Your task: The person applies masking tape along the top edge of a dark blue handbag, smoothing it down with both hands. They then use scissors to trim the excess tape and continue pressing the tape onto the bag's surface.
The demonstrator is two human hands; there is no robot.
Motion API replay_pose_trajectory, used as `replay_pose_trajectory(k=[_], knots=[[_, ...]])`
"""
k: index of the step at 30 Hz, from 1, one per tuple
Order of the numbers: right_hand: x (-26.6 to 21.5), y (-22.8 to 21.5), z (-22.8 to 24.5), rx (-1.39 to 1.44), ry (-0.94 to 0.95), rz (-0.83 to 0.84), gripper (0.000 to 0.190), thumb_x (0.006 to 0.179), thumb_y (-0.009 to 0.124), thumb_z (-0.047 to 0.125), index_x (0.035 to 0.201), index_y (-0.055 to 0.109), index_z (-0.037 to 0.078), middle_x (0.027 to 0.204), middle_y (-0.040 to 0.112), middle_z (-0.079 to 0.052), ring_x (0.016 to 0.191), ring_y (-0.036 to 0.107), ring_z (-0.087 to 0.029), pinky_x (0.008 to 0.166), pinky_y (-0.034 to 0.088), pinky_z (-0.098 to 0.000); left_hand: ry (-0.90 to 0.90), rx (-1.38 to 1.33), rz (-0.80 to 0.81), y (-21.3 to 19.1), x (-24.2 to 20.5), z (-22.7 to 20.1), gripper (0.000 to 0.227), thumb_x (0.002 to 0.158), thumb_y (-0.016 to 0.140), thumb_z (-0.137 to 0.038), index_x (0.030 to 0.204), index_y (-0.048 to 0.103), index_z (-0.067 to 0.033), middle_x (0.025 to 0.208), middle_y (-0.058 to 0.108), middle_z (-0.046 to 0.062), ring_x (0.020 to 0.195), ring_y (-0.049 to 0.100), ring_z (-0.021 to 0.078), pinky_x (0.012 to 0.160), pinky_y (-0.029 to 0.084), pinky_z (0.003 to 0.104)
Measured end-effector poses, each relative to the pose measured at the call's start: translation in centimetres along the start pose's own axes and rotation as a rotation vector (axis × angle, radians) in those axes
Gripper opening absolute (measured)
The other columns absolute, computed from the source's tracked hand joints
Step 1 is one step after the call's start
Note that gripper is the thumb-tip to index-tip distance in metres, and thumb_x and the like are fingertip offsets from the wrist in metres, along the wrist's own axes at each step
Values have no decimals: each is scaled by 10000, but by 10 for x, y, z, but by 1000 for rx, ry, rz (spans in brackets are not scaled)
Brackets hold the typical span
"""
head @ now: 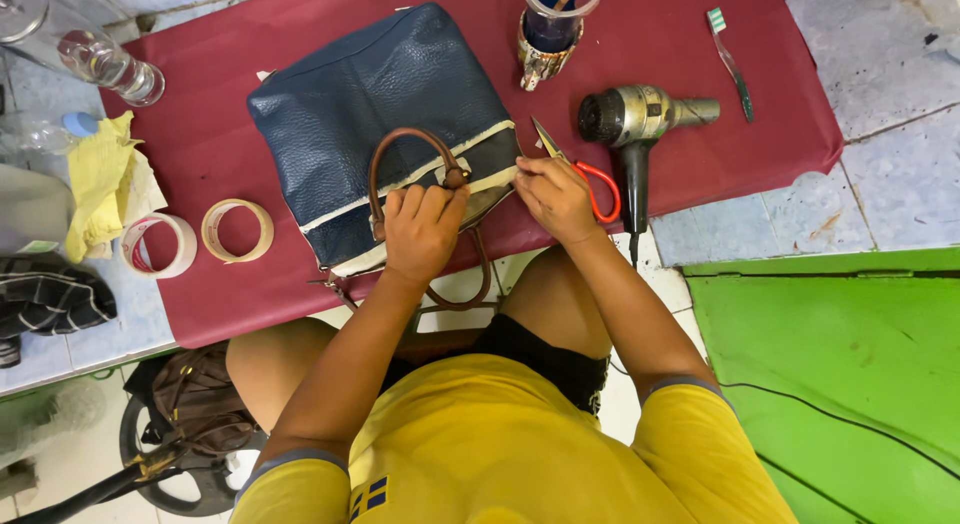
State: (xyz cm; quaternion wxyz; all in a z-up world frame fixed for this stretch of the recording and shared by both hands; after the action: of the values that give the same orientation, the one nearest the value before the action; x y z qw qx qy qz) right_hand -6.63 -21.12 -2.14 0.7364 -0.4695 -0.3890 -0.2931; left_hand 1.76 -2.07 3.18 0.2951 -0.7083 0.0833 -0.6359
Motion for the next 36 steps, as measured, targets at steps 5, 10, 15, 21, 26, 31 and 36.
replay_pose_trajectory(k=[5,10,15,21,26,31,36], knots=[[-4,7,0,-71,0,-33,77,899,758,-17,943,783,41,912,760,-102,732,734,-289,654,605,-383,12,6,12,0,0,-1,150,997,699,-131,847,709,-126,756,523,36,660,520,230,657,390,362],[-7,13,0,-131,-76,-71,90,936,731,5,863,775,35,845,740,-98,702,725,-280,624,593,-359,24,9,17,2,-4,-3,120,988,709,-144,868,710,-136,770,516,35,670,521,231,663,381,361],[-5,11,4,-186,-51,-27,41,921,738,6,933,756,41,891,700,-90,753,685,-296,658,540,-402,23,44,-6,2,-5,-4,146,993,706,-140,847,706,-131,756,503,30,647,499,211,648,386,346],[9,5,18,-115,-84,49,285,904,804,175,1144,735,38,1034,676,-128,881,655,-332,718,502,-440,22,26,-20,0,-4,-2,154,1015,666,-146,868,715,-138,764,492,25,658,500,213,661,394,339],[13,8,16,-87,-165,82,63,933,769,44,991,778,24,927,704,-122,761,682,-309,665,564,-394,23,47,-37,-2,-3,-4,179,1019,662,-140,845,705,-140,751,477,32,641,489,222,652,400,345],[8,14,16,-170,-268,109,98,947,773,24,851,757,32,801,681,-102,642,661,-274,580,562,-362,1,62,-31,-1,-10,-7,232,1053,584,-136,844,684,-127,744,450,44,620,461,234,636,402,361],[-10,20,5,-180,-307,195,53,922,806,73,905,756,79,866,684,-75,707,667,-267,633,558,-375,25,26,-45,2,-25,-9,260,1050,552,-151,796,608,-134,742,421,48,648,462,254,644,408,377]])
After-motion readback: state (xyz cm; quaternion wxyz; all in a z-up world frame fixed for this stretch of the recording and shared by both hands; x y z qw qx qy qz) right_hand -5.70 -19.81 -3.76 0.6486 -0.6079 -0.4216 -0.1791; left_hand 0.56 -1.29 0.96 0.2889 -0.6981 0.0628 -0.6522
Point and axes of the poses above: each hand's wrist, its own x-axis towards the middle knuckle, its own y-axis out of the palm, z = x × y, the point moved 4 cm from there along x, towards the middle knuckle
